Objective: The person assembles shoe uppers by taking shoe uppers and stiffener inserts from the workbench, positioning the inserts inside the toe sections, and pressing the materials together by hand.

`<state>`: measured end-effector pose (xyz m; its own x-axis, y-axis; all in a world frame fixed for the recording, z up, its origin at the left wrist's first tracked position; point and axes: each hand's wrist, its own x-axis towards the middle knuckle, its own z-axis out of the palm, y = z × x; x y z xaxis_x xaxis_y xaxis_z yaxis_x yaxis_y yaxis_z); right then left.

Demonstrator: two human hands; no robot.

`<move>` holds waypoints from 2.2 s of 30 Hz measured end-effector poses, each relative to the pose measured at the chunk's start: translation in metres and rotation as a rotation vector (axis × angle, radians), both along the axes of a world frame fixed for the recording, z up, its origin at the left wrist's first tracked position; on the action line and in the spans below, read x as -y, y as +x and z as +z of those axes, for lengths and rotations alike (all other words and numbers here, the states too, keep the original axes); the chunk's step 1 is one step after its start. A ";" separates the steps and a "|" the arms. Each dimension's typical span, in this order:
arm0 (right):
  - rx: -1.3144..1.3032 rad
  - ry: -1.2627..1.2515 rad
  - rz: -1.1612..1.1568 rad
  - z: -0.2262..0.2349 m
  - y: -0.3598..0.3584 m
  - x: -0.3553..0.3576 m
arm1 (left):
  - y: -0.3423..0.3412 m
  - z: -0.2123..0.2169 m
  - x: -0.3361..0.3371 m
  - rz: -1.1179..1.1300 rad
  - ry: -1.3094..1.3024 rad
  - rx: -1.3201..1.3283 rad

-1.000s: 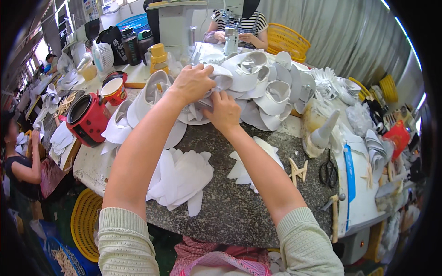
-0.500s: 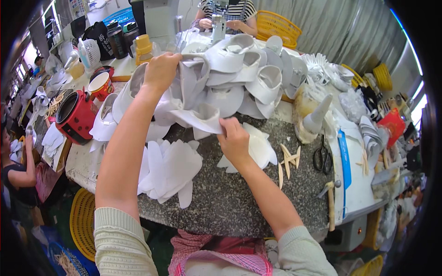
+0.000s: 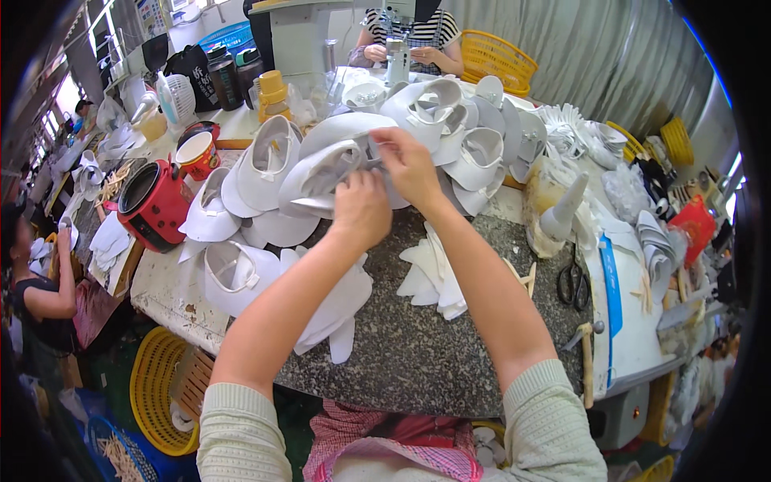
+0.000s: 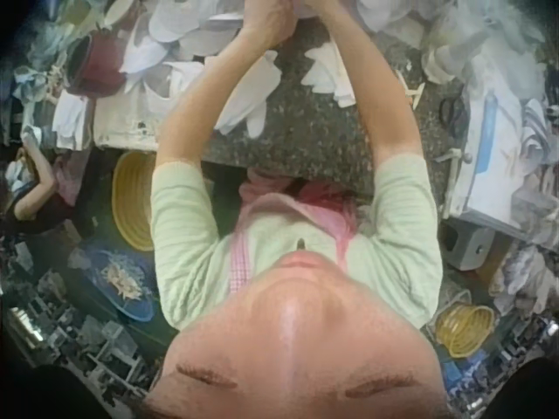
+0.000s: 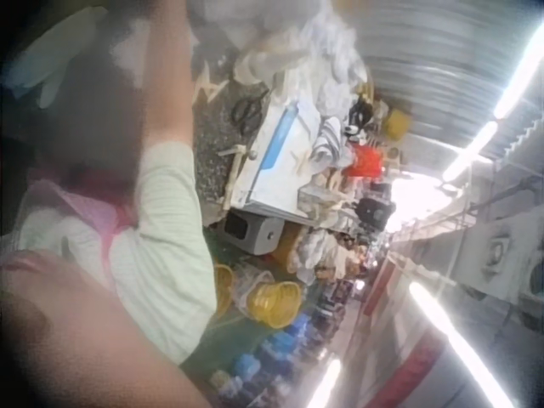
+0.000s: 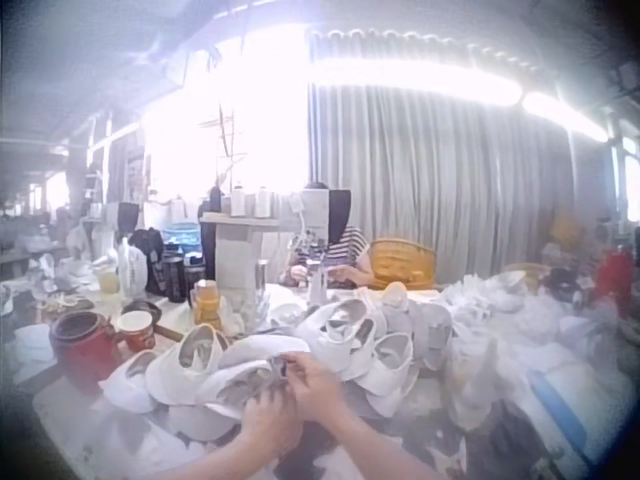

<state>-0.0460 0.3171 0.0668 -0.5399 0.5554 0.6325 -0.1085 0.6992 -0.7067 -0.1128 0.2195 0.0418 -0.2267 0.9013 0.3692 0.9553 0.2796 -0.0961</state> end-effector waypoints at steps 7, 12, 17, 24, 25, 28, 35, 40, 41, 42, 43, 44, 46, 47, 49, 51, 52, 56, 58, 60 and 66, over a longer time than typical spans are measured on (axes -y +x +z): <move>0.298 0.293 0.045 0.009 -0.038 -0.008 | -0.009 -0.009 -0.014 0.042 0.068 0.200; 0.270 0.537 -0.309 -0.013 -0.039 -0.011 | 0.003 -0.011 0.032 -0.149 0.168 0.248; 0.243 0.532 -0.456 -0.017 -0.054 -0.012 | 0.009 -0.010 0.063 -0.381 0.375 0.100; 0.302 0.439 -0.251 -0.020 -0.043 -0.030 | 0.045 -0.007 0.133 -0.898 0.279 0.302; 0.280 0.485 -0.242 -0.017 -0.044 -0.026 | 0.045 -0.006 0.138 -0.974 0.309 0.275; 0.222 0.443 -0.218 -0.014 -0.026 -0.006 | 0.036 0.000 0.149 -0.915 0.379 0.091; 0.122 -0.748 0.642 -0.016 0.104 0.091 | 0.052 -0.003 0.188 -0.731 0.557 -0.090; -0.075 -0.948 0.557 -0.050 0.146 0.166 | 0.110 -0.013 0.180 -0.510 0.505 0.098; -0.145 -0.951 0.529 -0.056 0.152 0.170 | 0.122 -0.012 0.178 -0.476 0.452 0.240; -0.226 -0.965 0.544 -0.057 0.161 0.167 | 0.132 -0.007 0.191 -0.488 0.335 0.356; -0.310 -0.984 0.552 -0.057 0.171 0.160 | 0.134 -0.003 0.198 -0.501 0.319 0.367; -0.345 -1.069 0.592 -0.051 0.185 0.156 | 0.128 0.000 0.207 -0.599 0.362 0.368; -0.244 -1.050 0.641 -0.049 0.208 0.142 | 0.111 0.004 0.221 -0.570 0.424 0.339; -0.234 -1.087 0.711 -0.050 0.215 0.139 | 0.102 0.004 0.222 -0.439 0.441 0.303; -0.215 -1.058 0.696 -0.052 0.217 0.142 | 0.098 -0.018 0.217 -0.387 0.378 1.200; -0.255 -1.082 0.842 -0.057 0.217 0.144 | 0.103 -0.034 0.222 -0.243 0.258 2.079; -0.191 -1.056 0.854 -0.062 0.219 0.143 | 0.110 -0.036 0.228 -0.307 0.143 2.173; -0.132 -1.220 0.736 -0.094 0.234 0.126 | 0.129 -0.053 0.223 -0.379 0.179 2.219; -0.440 -1.318 0.782 -0.090 0.235 0.152 | 0.132 -0.063 0.222 -0.427 0.334 2.248; -0.774 -1.346 0.916 -0.069 0.236 0.189 | 0.140 -0.055 0.217 -0.482 0.440 2.372; -0.547 -0.819 0.631 -0.091 0.237 0.218 | 0.166 -0.054 0.200 -0.519 0.538 2.569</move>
